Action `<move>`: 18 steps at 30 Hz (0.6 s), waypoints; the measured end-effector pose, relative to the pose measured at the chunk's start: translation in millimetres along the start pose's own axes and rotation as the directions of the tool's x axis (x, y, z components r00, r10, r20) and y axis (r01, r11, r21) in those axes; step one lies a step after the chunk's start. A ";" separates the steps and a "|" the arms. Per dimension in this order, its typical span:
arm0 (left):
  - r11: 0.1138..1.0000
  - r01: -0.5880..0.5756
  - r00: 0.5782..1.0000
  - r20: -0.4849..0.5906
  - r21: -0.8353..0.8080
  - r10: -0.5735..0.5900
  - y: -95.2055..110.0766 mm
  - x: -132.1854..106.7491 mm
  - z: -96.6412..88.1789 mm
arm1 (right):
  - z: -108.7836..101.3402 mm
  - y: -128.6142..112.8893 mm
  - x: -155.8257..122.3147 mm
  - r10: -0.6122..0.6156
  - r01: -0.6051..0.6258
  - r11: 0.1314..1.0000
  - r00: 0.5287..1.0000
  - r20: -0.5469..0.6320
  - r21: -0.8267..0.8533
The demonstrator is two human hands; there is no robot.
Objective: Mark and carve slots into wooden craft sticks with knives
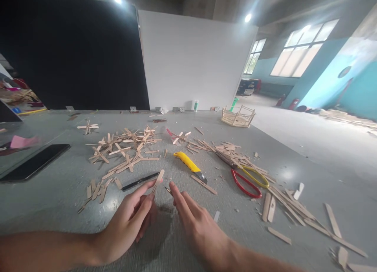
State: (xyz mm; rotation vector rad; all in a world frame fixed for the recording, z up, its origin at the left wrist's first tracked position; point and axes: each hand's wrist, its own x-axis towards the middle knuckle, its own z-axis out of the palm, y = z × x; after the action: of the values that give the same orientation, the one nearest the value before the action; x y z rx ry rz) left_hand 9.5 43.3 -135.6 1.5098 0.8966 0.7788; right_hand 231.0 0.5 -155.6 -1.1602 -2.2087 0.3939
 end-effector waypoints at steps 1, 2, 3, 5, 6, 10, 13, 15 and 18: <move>1.000 0.005 1.000 0.004 0.006 -0.005 -0.1 0.2 -0.2 | -0.1 -0.2 0.3 -0.009 0.009 1.000 1.000 -0.012 -0.007; 1.000 0.007 1.000 0.007 0.009 -0.007 -0.1 0.3 -0.5 | 0.0 -0.6 0.6 -0.019 0.018 1.000 0.999 -0.028 -0.018; 1.000 0.008 1.000 0.011 0.008 -0.008 0.0 0.3 -0.8 | 0.2 -1.3 0.9 -0.031 0.029 0.999 0.998 -0.052 -0.033; 1.000 0.007 1.000 0.014 -0.001 -0.007 0.5 0.2 -1.2 | 0.8 -3.5 1.6 -0.050 0.044 0.997 0.994 -0.098 -0.067; 1.000 0.007 1.000 0.017 -0.009 -0.007 0.6 0.1 -1.3 | 1.0 -4.7 1.8 -0.058 0.049 0.995 0.992 -0.115 -0.081; 1.000 -0.001 0.999 0.046 -0.024 0.002 1.4 -0.1 -1.2 | 2.0 -6.6 0.8 -0.074 0.060 0.992 0.989 -0.125 -0.112; 1.000 -0.005 0.998 0.055 -0.017 0.006 2.4 0.2 -1.0 | 3.0 -3.3 -1.0 -0.078 0.065 0.992 0.991 -0.112 -0.110; 1.000 -0.005 0.999 0.051 -0.009 0.006 2.6 0.5 -1.0 | 3.9 -0.5 -2.1 -0.077 0.067 0.993 0.992 -0.102 -0.099; 1.000 0.003 0.999 0.036 -0.013 -0.003 1.1 0.8 -0.9 | 4.9 1.8 -3.4 -0.073 0.066 0.994 0.994 -0.081 -0.085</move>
State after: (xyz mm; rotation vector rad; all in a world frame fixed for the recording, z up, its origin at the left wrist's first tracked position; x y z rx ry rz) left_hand 9.2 44.4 -134.4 1.5066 0.8653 0.7520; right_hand 230.5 -1.3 -161.5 -1.1184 -2.2027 0.2229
